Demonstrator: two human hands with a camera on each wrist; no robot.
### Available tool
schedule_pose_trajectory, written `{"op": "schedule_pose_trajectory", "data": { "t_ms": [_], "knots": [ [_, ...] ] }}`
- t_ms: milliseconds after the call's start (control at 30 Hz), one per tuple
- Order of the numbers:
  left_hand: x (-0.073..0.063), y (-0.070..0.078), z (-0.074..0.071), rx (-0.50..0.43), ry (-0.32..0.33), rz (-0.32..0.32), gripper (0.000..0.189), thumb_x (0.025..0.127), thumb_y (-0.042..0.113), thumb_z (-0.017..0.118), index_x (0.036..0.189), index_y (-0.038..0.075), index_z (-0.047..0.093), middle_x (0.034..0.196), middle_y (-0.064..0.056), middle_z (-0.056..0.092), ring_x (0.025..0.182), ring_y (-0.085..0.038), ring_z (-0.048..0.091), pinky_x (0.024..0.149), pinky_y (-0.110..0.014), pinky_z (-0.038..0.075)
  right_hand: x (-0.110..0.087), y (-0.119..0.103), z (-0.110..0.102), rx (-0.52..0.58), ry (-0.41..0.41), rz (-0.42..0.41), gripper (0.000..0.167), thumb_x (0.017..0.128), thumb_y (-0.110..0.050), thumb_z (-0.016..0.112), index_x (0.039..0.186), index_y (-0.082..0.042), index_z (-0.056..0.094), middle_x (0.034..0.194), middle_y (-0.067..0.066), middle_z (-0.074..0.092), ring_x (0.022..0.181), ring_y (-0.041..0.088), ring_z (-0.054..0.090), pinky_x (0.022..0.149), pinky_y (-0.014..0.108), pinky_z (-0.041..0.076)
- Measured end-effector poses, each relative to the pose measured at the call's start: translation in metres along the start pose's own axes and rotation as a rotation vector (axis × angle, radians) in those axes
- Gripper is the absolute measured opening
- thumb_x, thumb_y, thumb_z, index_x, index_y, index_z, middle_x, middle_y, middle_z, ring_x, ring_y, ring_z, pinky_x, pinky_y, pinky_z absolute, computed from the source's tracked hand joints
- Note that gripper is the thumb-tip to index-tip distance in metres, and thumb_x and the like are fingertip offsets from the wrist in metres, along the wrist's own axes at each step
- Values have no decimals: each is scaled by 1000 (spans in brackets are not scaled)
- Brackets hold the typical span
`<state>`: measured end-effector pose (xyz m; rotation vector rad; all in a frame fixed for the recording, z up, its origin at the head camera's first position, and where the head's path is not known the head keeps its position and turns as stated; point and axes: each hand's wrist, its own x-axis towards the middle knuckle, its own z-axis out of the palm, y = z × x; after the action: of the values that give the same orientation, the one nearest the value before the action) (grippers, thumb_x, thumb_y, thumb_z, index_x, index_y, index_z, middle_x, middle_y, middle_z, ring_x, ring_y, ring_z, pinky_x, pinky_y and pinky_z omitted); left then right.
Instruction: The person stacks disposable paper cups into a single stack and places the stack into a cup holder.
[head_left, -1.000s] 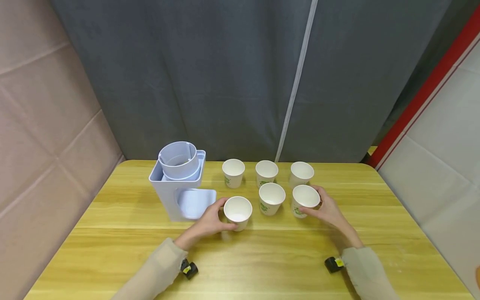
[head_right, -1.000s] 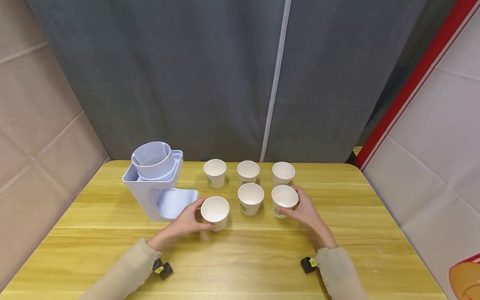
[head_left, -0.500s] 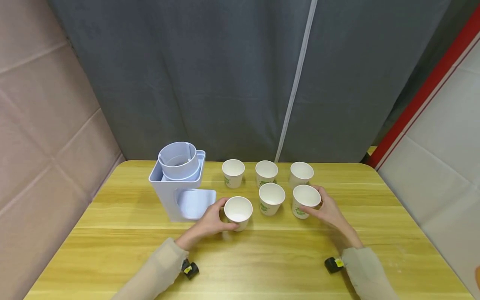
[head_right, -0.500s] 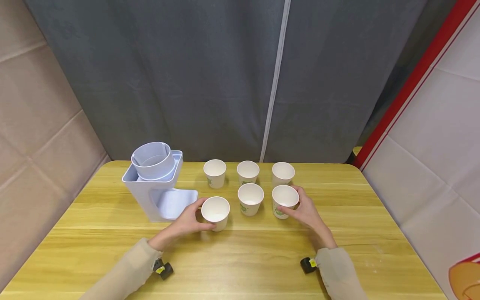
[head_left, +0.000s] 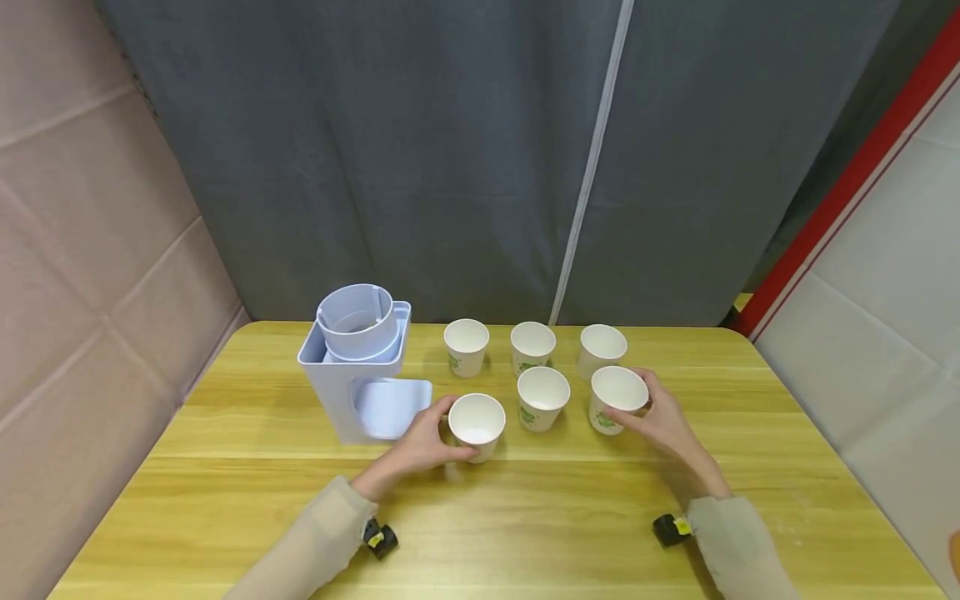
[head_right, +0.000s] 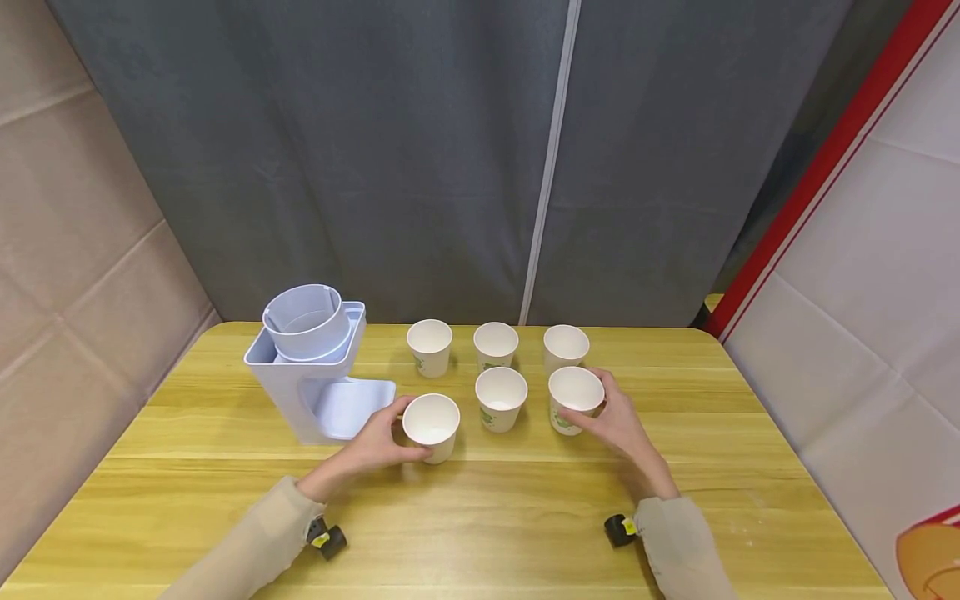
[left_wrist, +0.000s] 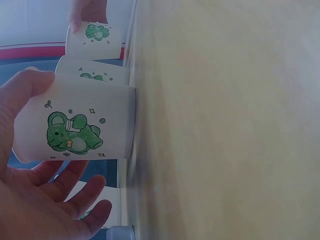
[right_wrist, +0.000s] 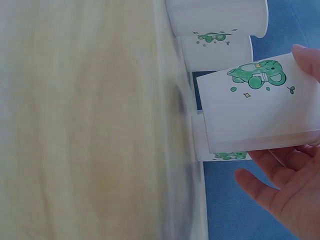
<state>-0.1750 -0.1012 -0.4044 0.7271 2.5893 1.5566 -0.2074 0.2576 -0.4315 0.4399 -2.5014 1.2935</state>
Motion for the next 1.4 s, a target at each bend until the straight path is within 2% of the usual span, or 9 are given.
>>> {"op": "schedule_pose_trajectory", "data": {
  "t_ms": [100,233,333,600,1067,1400],
  "knots": [
    [0,2,0,-4,0,-2,56,67,0,80,115,-10,52,108,-20,62,102,-34,56,93,-45,40,2,-3,-3,-21,-19,27,61,73,-12,79,121,6,46,109,19,58,93,13,54,75,16,43],
    [4,-24,5,-9,8,2,60,66,7,82,117,-4,53,110,-14,63,103,-28,57,94,-45,39,4,-6,-7,-27,-29,56,60,74,-9,78,122,6,46,111,19,58,93,4,51,76,14,42],
    [7,-42,9,-7,9,7,62,65,13,84,118,1,54,111,-9,63,104,-25,57,95,-45,39,4,-7,-8,-27,-21,57,59,74,-9,78,121,6,46,110,19,58,92,3,51,75,14,42],
    [7,-41,9,-10,6,-6,61,65,14,84,117,2,54,110,-8,63,103,-24,56,94,-44,40,6,-14,-15,-15,5,34,61,73,-7,78,123,6,46,111,19,57,91,1,48,74,12,41],
    [6,-41,9,-24,-4,-6,61,65,14,84,117,2,54,111,-8,63,103,-24,57,94,-44,39,12,-25,-24,-65,38,25,63,72,-6,79,125,6,47,115,20,58,91,-4,47,73,11,40],
    [6,-41,10,-30,-8,-11,64,66,13,84,120,0,52,112,-10,63,105,-26,56,96,-48,38,17,-44,-29,-90,72,-11,58,72,-9,79,121,7,49,109,20,60,88,0,49,71,13,42]
  ]
}}
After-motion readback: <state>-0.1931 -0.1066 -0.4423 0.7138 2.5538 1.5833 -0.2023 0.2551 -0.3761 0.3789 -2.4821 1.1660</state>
